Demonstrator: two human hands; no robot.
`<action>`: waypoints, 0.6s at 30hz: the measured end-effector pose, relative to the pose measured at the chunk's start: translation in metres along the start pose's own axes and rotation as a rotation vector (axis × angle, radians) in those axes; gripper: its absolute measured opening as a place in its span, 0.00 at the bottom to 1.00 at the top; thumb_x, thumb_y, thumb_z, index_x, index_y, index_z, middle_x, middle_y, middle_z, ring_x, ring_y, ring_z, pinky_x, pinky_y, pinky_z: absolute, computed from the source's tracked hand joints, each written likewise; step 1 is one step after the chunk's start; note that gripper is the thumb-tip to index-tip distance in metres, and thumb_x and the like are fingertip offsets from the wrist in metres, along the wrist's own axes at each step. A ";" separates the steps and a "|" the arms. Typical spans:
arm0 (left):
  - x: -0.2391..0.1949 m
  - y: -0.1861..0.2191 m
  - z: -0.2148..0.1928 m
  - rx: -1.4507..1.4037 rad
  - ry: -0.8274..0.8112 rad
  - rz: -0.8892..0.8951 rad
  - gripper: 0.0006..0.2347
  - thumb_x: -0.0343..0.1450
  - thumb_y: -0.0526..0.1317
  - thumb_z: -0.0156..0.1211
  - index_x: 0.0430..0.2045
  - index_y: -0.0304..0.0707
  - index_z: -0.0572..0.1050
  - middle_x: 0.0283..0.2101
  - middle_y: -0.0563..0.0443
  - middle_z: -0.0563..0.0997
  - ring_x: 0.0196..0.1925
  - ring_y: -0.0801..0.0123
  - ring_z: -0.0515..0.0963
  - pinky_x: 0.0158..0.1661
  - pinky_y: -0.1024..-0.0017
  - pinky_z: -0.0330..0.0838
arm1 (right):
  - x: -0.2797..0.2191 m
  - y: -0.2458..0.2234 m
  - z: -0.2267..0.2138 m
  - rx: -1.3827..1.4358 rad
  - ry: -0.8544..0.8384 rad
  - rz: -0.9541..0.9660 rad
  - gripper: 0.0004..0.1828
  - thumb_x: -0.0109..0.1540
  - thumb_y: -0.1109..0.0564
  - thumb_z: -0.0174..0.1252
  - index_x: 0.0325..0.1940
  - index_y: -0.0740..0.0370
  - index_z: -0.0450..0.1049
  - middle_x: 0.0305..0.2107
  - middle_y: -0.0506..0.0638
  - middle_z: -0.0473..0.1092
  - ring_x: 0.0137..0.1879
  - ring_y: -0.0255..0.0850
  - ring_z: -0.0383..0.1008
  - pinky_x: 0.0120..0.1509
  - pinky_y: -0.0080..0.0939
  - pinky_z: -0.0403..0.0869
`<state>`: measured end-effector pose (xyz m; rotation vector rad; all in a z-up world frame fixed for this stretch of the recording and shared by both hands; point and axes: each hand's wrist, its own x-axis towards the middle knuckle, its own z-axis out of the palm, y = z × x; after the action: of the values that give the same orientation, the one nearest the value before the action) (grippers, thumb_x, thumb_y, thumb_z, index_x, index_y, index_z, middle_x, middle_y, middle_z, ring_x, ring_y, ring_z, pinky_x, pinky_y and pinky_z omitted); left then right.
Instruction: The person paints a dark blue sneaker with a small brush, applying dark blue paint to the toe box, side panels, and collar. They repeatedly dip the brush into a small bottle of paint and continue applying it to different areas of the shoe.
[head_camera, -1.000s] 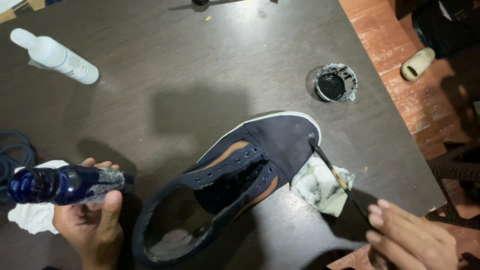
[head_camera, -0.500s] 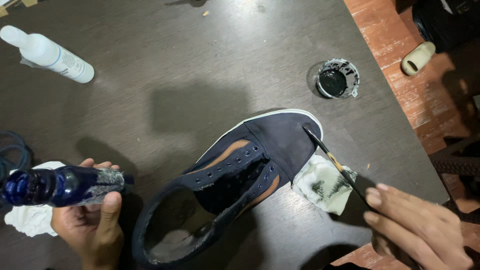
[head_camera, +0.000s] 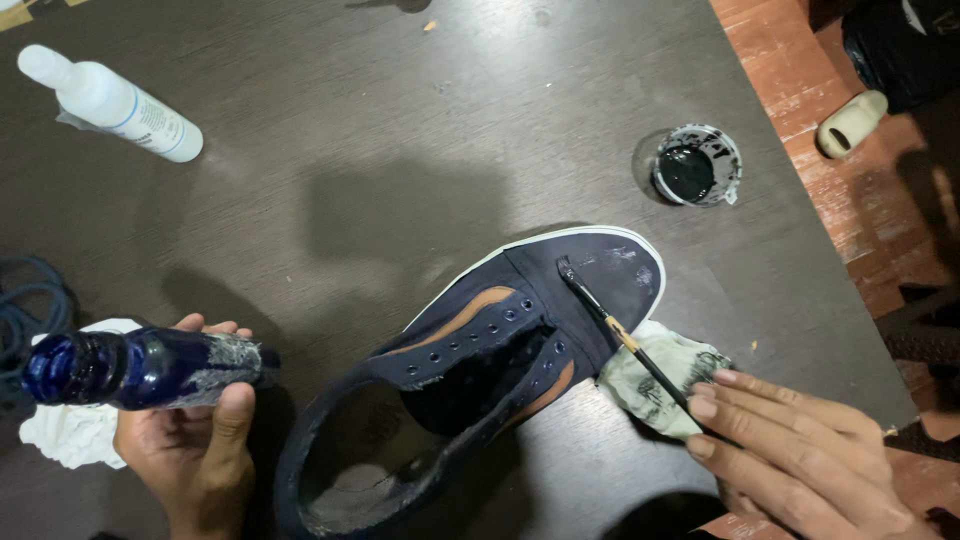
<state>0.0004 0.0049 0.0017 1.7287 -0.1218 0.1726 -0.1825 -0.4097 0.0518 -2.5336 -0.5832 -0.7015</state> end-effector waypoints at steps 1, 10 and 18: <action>0.000 -0.001 -0.001 0.002 0.003 -0.001 0.29 0.72 0.37 0.61 0.67 0.17 0.64 0.58 0.30 0.77 0.61 0.49 0.81 0.69 0.61 0.76 | 0.007 -0.001 -0.007 0.003 -0.001 -0.002 0.18 0.68 0.48 0.49 0.44 0.58 0.81 0.47 0.59 0.80 0.54 0.46 0.86 0.65 0.49 0.86; 0.003 0.003 -0.005 0.114 -0.015 0.008 0.26 0.71 0.37 0.61 0.61 0.14 0.68 0.58 0.28 0.78 0.56 0.50 0.83 0.62 0.62 0.79 | -0.054 0.041 -0.040 0.083 -0.403 0.119 0.25 0.60 0.40 0.60 0.53 0.59 0.77 0.64 0.60 0.73 0.72 0.56 0.77 0.79 0.61 0.77; 0.003 -0.006 -0.007 0.067 -0.032 0.048 0.24 0.72 0.35 0.61 0.61 0.15 0.68 0.58 0.28 0.78 0.58 0.49 0.83 0.64 0.61 0.78 | 0.022 -0.003 -0.010 -0.038 -0.112 0.143 0.22 0.62 0.40 0.52 0.44 0.58 0.79 0.51 0.58 0.79 0.58 0.54 0.85 0.68 0.54 0.83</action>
<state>0.0045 0.0130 -0.0025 1.7968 -0.1825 0.1861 -0.1704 -0.4068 0.0729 -2.6317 -0.4242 -0.5271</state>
